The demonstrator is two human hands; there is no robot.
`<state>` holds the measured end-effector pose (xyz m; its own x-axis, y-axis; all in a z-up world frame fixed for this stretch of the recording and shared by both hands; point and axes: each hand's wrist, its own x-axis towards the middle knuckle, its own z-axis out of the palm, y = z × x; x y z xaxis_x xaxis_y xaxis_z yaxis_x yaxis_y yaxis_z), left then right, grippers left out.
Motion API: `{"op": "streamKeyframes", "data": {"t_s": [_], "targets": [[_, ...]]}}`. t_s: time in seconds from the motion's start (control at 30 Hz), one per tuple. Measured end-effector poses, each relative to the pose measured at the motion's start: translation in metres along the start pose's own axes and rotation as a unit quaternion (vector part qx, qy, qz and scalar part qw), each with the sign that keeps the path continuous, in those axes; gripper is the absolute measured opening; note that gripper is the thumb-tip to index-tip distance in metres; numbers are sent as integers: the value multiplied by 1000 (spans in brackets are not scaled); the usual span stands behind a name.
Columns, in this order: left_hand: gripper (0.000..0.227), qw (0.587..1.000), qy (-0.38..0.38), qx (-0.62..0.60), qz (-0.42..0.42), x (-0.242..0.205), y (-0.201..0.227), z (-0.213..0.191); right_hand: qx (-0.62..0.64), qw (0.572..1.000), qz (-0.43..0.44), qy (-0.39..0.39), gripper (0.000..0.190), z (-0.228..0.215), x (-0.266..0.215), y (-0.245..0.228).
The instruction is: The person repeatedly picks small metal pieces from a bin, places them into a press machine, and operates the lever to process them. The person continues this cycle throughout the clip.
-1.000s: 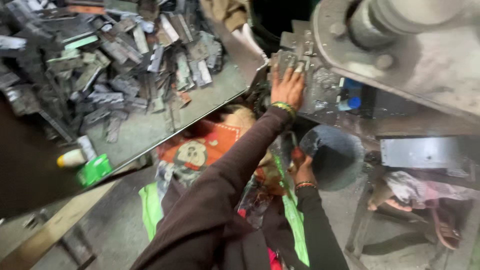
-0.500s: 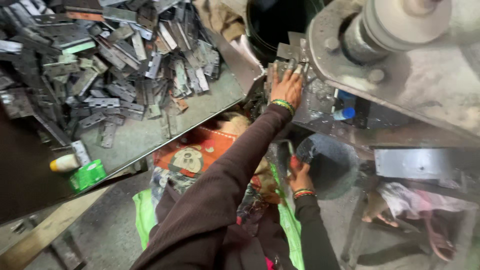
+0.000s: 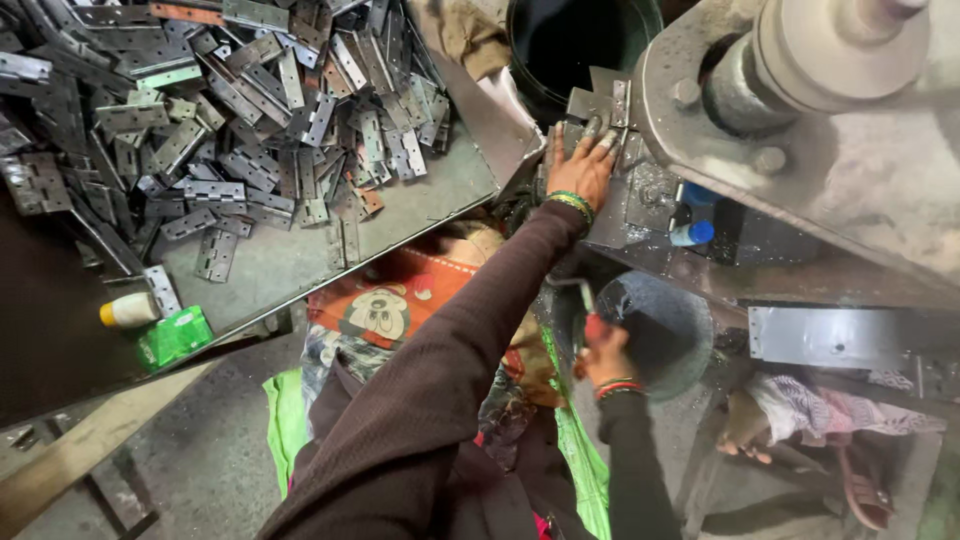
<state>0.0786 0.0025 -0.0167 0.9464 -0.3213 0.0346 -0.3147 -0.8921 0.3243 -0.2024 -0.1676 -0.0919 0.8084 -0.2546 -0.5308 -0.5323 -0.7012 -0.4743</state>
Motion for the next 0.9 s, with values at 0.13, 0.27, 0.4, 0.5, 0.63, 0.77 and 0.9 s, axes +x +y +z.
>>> {"op": "streamKeyframes", "data": {"t_s": [0.13,0.27,0.4,0.5,0.63,0.77,0.9], "targets": [[55,1000,25,-13,-4,6,-13,-1,28,996,-76,28,80,40,38,23],[58,1000,3,-24,6,11,4,-6,-90,995,-11,41,78,34,20,32],[48,1000,-12,18,-3,4,0,-33,48,998,14,-36,59,-9,-14,-4],[60,998,-49,14,22,-23,4,-46,-91,996,12,-2,59,-37,-34,-27],[75,994,33,-34,96,-102,3,-43,-12,998,54,-25,56,-41,-38,-47],[51,977,126,-75,156,-140,-3,-19,-97,995,25,-19,50,-38,-32,-34],[26,969,108,-56,214,-127,-12,-7,-165,985,-21,34,62,-34,-24,-21]]}}
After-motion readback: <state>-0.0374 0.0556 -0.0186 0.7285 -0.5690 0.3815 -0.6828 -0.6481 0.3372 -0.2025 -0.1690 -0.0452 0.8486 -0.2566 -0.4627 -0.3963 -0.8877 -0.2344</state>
